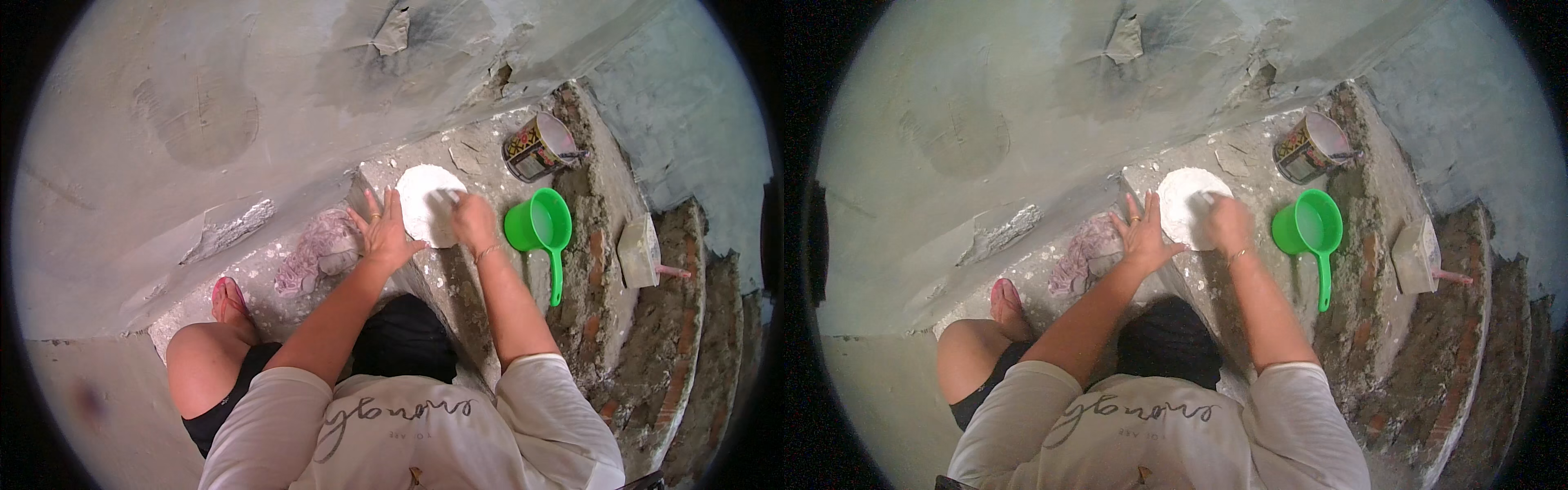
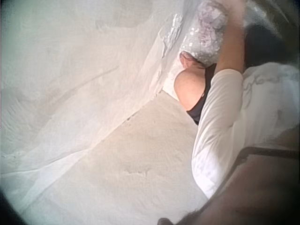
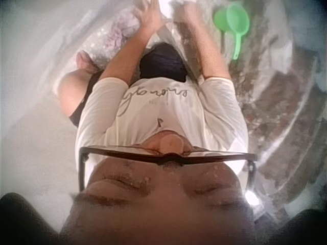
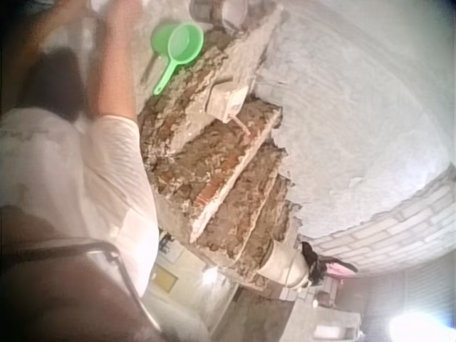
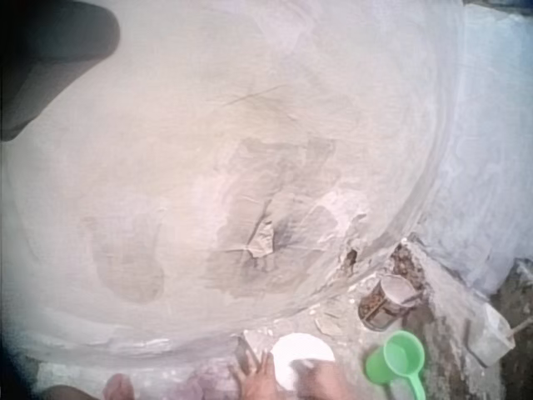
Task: The person patches holes in a concrete wall using white plaster, spreading the material with a spatula while holding a plate of compound.
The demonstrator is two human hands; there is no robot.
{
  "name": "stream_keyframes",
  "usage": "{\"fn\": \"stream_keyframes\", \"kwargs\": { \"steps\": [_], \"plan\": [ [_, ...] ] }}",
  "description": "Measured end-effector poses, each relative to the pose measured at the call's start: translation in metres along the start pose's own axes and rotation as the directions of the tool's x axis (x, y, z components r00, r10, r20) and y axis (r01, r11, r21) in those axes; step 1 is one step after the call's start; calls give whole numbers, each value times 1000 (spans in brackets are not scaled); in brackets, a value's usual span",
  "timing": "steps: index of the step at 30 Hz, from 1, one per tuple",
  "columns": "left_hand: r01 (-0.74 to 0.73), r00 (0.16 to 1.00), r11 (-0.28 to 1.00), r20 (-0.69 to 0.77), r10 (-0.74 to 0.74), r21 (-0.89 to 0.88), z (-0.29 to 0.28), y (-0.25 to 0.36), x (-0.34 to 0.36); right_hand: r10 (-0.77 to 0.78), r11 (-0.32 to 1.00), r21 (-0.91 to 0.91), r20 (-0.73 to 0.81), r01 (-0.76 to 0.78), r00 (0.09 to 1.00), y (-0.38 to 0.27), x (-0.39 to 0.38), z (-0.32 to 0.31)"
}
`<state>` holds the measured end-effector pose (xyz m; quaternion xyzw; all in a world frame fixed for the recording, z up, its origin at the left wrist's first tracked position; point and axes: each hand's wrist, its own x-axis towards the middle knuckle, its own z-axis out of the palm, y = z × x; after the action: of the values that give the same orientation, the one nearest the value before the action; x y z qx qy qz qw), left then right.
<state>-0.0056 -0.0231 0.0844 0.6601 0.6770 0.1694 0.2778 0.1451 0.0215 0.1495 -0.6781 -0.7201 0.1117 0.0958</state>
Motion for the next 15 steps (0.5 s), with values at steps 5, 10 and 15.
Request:
{"fn": "stream_keyframes", "kwargs": {
  "steps": [5,10,15],
  "plan": [
    [-33,999,999,-22,33,-7,3,6,1,26,992,-124,-10,-27,1000,6,11,2],
    [-5,1000,999,-17,6,43,7,-1,3,-61,995,-71,55,65,997,-20,-17,19],
    [-23,999,1000,-39,23,-17,4,4,-1,54,999,-4,-2,-54,999,-8,18,-13]
  ]
}}
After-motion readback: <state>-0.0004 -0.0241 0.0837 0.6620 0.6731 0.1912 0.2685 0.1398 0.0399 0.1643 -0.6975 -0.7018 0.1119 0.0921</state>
